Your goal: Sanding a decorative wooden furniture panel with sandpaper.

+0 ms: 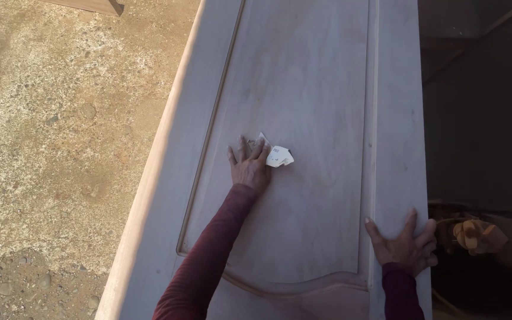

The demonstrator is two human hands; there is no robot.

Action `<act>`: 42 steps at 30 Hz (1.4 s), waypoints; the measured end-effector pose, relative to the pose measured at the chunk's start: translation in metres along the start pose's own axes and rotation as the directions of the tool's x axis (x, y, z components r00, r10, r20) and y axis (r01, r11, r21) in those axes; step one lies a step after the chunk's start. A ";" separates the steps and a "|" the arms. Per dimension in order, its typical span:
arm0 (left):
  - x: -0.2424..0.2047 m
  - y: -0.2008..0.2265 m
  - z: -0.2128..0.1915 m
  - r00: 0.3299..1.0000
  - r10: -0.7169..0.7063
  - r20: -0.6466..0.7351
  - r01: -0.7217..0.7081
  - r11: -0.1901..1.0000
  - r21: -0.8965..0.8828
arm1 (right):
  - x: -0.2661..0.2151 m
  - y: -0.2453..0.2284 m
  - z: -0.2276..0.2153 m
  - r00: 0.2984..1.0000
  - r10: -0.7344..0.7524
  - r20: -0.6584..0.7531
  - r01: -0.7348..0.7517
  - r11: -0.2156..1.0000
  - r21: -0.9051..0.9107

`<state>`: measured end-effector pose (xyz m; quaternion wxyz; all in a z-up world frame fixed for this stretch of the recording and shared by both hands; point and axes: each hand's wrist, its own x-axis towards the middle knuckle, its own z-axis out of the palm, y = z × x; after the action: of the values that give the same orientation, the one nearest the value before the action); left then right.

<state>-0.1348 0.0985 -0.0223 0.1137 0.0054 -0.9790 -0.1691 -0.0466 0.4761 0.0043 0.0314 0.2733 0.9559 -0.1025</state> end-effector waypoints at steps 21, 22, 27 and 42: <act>-0.177 0.011 -0.065 0.993 -0.055 0.104 0.055 0.998 0.001 | 0.008 0.000 -0.002 1.000 -0.024 0.013 0.024 1.000 -0.005; -0.195 0.011 -0.065 0.992 -0.057 0.112 0.057 0.998 0.005 | 0.011 -0.001 -0.003 1.000 -0.021 0.022 0.022 1.000 -0.007; -0.168 -0.004 -0.052 0.999 -0.022 0.048 0.023 1.000 -0.019 | 0.042 -0.018 -0.003 1.000 -0.010 0.027 0.010 1.000 0.017; -0.128 -0.021 -0.037 1.000 0.005 -0.008 -0.006 0.997 -0.083 | 0.051 -0.014 0.013 0.999 -0.018 -0.032 0.019 1.000 0.024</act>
<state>-0.0026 0.0731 -0.0239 0.1182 -0.0012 -0.9707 -0.2093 -0.0974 0.4885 -0.0114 0.0119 0.2665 0.9575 -0.1098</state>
